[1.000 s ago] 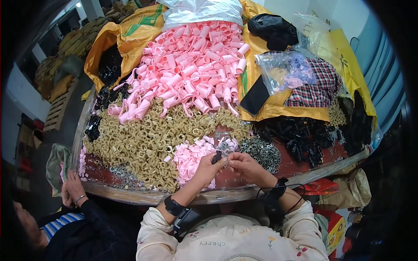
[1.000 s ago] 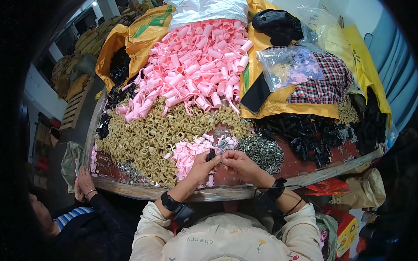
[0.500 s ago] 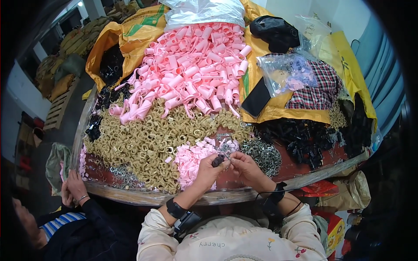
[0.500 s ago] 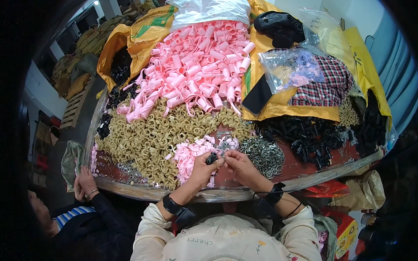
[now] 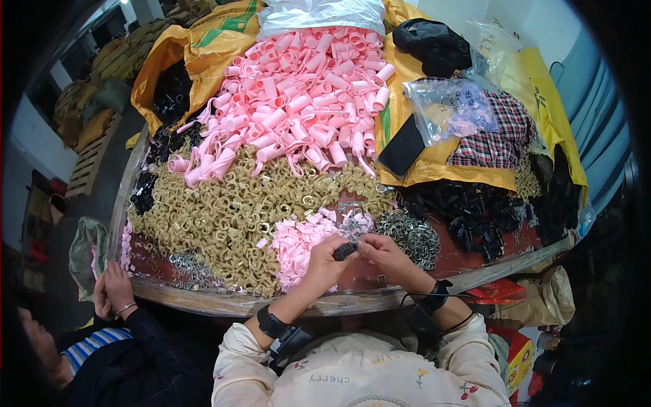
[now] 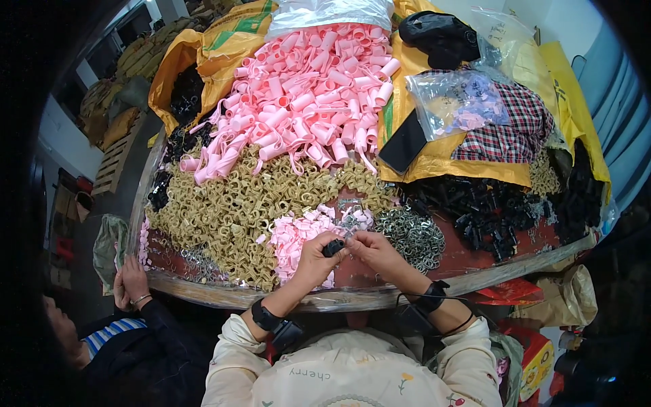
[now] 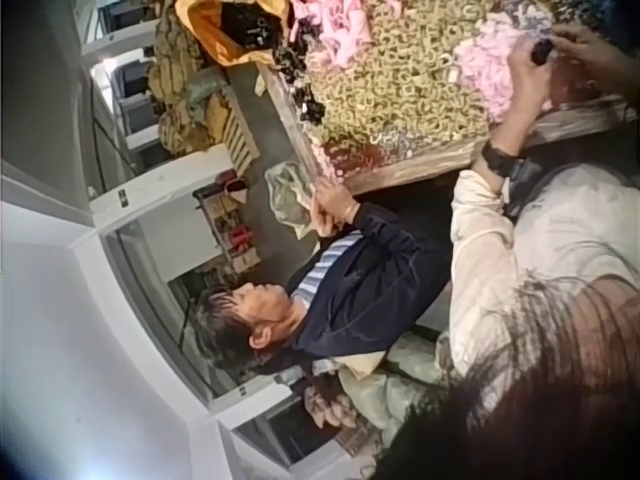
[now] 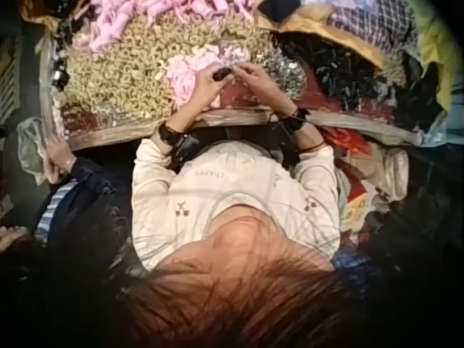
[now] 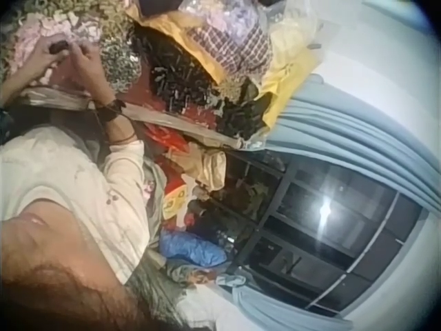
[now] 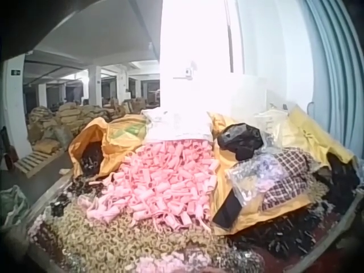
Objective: The person assembles components by hand, fitting a metal clip onto a black plastic part and then sliding a pink plastic sleeve over the assembly before placing the finished item into a bag.
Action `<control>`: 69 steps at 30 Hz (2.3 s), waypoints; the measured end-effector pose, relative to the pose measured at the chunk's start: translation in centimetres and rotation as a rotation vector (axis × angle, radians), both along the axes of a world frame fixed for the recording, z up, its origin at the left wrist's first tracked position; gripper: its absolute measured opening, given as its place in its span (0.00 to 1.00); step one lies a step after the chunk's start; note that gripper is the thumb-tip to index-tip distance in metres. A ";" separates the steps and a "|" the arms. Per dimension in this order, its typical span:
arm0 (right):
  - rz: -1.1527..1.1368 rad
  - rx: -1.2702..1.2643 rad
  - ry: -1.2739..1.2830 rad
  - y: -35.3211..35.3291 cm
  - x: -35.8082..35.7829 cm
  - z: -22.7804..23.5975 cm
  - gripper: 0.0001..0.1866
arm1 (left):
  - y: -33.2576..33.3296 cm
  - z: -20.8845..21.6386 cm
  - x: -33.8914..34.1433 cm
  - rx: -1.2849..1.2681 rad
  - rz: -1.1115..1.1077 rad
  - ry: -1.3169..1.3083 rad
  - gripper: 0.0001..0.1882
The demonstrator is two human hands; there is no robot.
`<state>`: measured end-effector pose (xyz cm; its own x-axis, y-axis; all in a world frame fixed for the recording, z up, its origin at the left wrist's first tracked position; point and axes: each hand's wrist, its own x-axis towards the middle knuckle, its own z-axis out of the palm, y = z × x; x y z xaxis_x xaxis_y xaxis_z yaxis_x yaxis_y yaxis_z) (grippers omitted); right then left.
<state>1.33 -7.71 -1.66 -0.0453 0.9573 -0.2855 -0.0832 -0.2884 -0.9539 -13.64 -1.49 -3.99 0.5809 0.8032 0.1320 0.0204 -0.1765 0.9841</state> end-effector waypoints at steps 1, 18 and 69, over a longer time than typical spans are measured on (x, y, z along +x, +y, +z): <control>0.019 0.003 0.019 0.0 0.2 -0.3 0.08 | 0.0 -0.3 -0.1 0.011 -0.019 0.006 0.07; -0.119 0.545 -0.763 -0.3 0.3 0.3 0.06 | 0.0 -0.5 -0.8 -0.590 -0.113 -0.096 0.06; 0.158 0.740 -1.069 -0.9 -1.6 2.7 0.06 | -2.0 1.5 -2.5 -0.964 -0.312 -0.187 0.15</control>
